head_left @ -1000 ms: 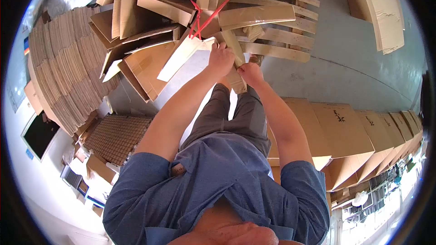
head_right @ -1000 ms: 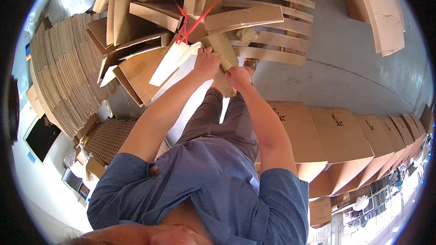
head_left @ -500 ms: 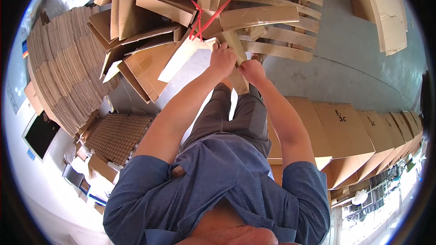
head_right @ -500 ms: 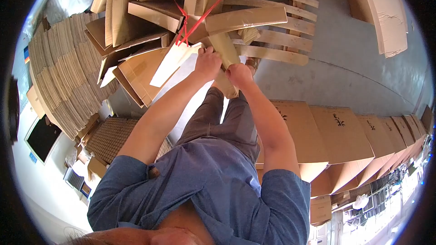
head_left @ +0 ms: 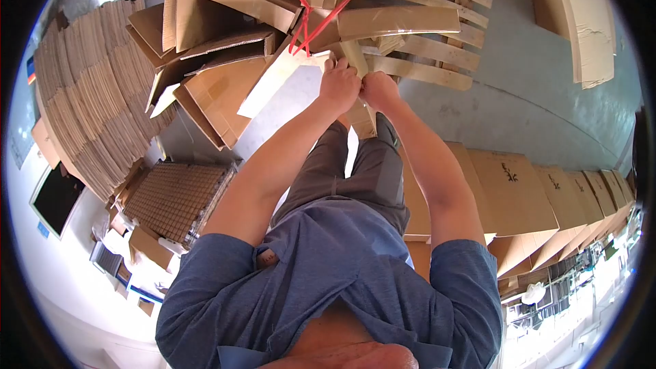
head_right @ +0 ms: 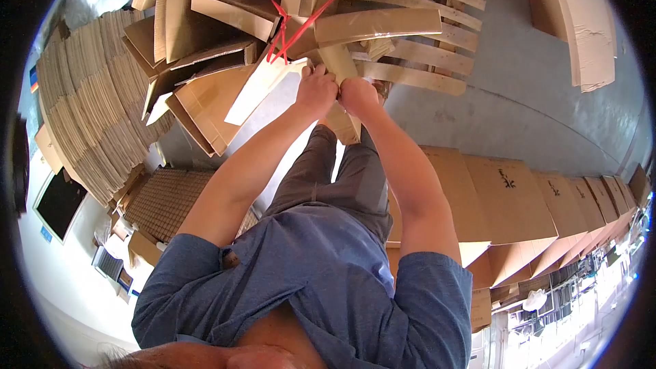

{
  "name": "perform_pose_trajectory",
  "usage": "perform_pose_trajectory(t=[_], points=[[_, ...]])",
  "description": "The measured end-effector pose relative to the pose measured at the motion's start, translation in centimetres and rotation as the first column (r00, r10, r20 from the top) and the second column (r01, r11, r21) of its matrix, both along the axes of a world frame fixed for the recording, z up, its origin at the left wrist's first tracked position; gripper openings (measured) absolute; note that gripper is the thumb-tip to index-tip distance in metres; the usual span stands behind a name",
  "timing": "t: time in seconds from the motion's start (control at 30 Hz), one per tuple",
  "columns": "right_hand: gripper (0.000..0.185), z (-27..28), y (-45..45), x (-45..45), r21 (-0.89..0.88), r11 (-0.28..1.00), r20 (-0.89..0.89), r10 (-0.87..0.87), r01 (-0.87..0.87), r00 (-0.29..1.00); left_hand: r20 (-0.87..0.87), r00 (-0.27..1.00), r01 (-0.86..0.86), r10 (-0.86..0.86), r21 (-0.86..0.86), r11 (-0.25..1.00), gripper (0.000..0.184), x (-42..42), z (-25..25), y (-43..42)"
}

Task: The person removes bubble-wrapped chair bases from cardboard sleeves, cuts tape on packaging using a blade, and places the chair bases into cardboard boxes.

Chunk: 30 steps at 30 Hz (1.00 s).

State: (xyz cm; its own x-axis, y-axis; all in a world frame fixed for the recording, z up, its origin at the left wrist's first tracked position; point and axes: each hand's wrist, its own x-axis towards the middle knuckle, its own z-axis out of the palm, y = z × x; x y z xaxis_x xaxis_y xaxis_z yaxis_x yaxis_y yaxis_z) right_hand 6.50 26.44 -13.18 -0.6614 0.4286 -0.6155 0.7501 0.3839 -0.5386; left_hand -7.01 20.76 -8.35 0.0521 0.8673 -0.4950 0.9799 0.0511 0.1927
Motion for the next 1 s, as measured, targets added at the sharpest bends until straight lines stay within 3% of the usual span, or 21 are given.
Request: perform_pose_trajectory(t=[0.1,0.43,0.53,0.7,0.83,0.93,1.0], points=[[0.021,0.5,0.1,-0.9,-0.04,0.997,0.1,-0.059,0.063,0.993,0.009,1.0,-0.008,0.008,-0.051,0.999,0.013,-0.1,0.4,0.2],[0.02,0.3,-0.5,-0.1,-0.087,0.988,0.01,-0.129,0.13,0.992,0.03,0.999,-0.017,0.02,-0.08,0.997,0.013,-0.3,0.3,0.3],[0.019,-0.1,-1.1,0.6,-0.031,0.985,0.011,-0.172,0.173,0.985,-0.001,1.0,-0.007,0.007,-0.089,0.996,0.013,0.2,0.6,0.3],[0.025,-0.8,-0.5,2.4,-0.132,0.987,-0.15,-0.108,0.088,0.983,-0.042,0.999,0.004,-0.005,-0.029,1.0,0.015,1.2,0.4,0.1],[0.024,-1.4,-0.3,2.1,-0.224,0.967,-0.094,-0.143,0.119,0.985,-0.089,0.996,0.026,-0.028,-0.024,0.999,0.015,1.3,1.1,-0.3],[0.028,-2.0,0.2,1.5,-0.247,0.968,-0.072,-0.069,0.049,0.995,-0.066,0.997,0.031,-0.037,-0.093,0.995,0.013,1.0,1.3,-0.5],[0.033,-2.1,0.2,1.1,-0.167,0.986,-0.037,-0.021,0.014,0.999,-0.066,0.998,0.004,-0.01,-0.096,0.995,0.012,1.1,0.9,-0.5]])
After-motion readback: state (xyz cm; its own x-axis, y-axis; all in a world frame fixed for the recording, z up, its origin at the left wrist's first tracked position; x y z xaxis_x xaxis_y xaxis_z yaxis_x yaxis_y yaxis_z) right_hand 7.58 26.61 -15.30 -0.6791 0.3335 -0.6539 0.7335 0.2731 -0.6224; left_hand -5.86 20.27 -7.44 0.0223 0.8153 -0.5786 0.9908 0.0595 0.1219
